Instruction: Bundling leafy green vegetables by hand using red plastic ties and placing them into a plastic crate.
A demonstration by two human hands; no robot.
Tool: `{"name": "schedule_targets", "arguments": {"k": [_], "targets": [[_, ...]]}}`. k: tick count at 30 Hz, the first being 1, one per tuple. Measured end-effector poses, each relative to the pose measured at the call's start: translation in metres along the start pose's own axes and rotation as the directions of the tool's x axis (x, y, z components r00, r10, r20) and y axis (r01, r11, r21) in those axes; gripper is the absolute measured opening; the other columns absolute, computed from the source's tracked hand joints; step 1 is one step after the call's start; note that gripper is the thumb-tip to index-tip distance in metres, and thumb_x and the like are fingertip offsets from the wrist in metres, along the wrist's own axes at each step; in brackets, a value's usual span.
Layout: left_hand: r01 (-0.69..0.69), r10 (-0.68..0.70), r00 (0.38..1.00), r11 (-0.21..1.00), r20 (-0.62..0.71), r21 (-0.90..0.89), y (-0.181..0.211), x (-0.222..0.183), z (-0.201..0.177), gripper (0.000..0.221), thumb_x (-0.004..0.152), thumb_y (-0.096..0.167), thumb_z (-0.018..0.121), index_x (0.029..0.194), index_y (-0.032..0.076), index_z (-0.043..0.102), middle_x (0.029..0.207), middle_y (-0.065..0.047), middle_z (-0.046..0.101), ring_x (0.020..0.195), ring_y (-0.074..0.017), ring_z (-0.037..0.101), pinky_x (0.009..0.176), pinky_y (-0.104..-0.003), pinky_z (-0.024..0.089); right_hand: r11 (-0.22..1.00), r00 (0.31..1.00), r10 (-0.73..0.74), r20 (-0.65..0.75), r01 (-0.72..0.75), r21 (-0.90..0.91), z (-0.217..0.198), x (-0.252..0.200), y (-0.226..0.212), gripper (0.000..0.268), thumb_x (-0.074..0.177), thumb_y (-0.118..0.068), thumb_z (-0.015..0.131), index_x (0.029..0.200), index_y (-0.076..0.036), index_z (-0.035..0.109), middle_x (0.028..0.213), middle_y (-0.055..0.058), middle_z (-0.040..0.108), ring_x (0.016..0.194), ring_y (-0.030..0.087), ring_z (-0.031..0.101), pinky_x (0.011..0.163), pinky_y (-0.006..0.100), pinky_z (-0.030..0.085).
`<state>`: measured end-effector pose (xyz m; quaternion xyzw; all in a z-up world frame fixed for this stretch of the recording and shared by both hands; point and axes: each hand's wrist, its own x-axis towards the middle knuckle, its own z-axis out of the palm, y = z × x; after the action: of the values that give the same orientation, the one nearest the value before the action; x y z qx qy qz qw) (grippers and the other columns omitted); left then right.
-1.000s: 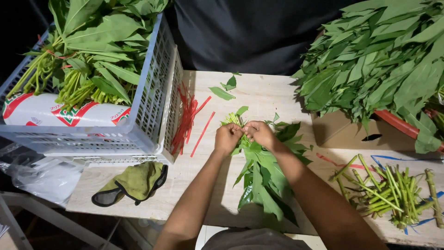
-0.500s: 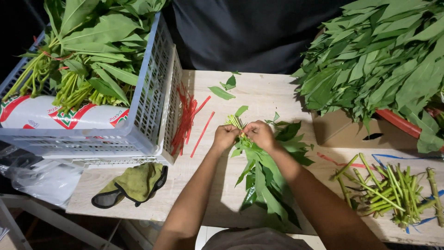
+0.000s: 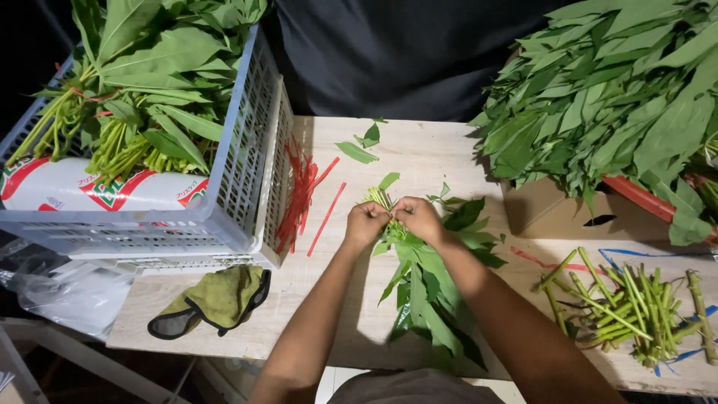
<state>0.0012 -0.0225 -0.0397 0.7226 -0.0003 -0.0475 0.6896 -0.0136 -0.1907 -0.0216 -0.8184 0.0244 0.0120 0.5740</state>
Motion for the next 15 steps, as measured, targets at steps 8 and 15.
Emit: {"name": "schedule_targets", "arguments": {"k": [8,15], "targets": [[-0.109,0.111,0.994,0.936,0.012,0.336,0.018,-0.029,-0.003,0.004,0.081,0.015,0.074,0.077,0.014,0.074,0.076,-0.004,0.062,0.076,-0.0230,0.065,0.074,-0.039,0.056,0.943,0.995,-0.091,-0.047,0.070,-0.327,0.004,0.026,0.040,0.009,0.081,-0.021,0.074,0.088,-0.016,0.077,0.081,0.008,0.075,0.081,0.029,0.074,0.075,0.041,0.058],[-0.203,0.186,0.979,0.815,0.087,0.543,0.025,-0.041,-0.010,0.013,0.080,0.027,0.069,0.076,0.016,0.065,0.079,-0.004,0.060,0.084,-0.0308,0.069,0.078,-0.044,0.057,0.848,0.964,-0.238,-0.123,0.144,-0.510,-0.011,0.040,0.054,0.012,0.080,-0.025,0.072,0.077,-0.014,0.068,0.082,0.010,0.065,0.084,0.033,0.070,0.075,0.042,0.057]]}}
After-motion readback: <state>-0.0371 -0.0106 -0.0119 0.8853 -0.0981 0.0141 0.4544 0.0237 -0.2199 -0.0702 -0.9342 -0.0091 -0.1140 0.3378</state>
